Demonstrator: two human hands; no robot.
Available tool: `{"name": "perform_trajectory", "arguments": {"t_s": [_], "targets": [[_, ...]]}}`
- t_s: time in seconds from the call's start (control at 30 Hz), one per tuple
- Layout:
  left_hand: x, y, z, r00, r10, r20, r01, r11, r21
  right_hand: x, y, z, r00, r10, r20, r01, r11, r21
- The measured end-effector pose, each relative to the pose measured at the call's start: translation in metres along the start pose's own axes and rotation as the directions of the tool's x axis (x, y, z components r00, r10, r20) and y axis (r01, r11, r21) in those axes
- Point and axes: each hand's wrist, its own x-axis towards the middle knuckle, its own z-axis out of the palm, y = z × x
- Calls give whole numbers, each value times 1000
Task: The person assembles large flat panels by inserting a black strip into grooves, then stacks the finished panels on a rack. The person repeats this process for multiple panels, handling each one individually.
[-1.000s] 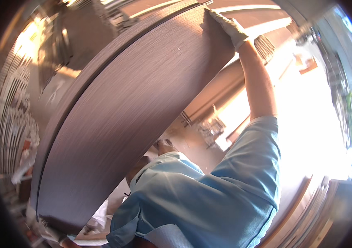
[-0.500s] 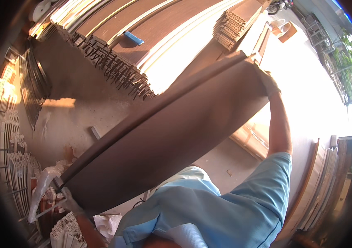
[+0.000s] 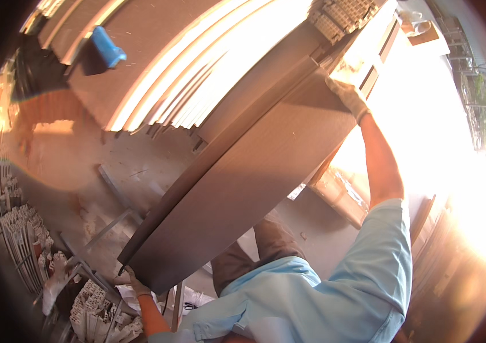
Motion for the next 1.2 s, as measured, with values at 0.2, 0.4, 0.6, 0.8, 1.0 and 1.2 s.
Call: {"name": "perform_trajectory", "arguments": {"t_s": [0.2, 0.4, 0.6, 0.8, 1.0, 1.2], "targets": [[112, -49, 23, 976, -6, -218, 36, 991, 131, 101, 4, 78, 978, 192, 82, -206, 953, 221], [206, -77, 32, 963, 33, -267, 10, 987, 160, 152, 28, 145, 971, 227, 76, -239, 945, 224], [287, -103, 1, 969, -39, -244, 63, 994, 89, 183, 69, 196, 960, 273, 60, -280, 941, 192], [336, -123, -8, 963, -270, -10, 243, 881, -405, 207, 104, 229, 954, 298, 22, -299, 946, 128], [335, -145, 63, 931, -332, -154, 213, 835, -508, 230, 136, 251, 943, 332, 26, -333, 937, 108], [369, -176, 48, 971, -203, -125, 183, 971, -156, 245, 158, 269, 919, 388, 65, -393, 911, 123]]}}
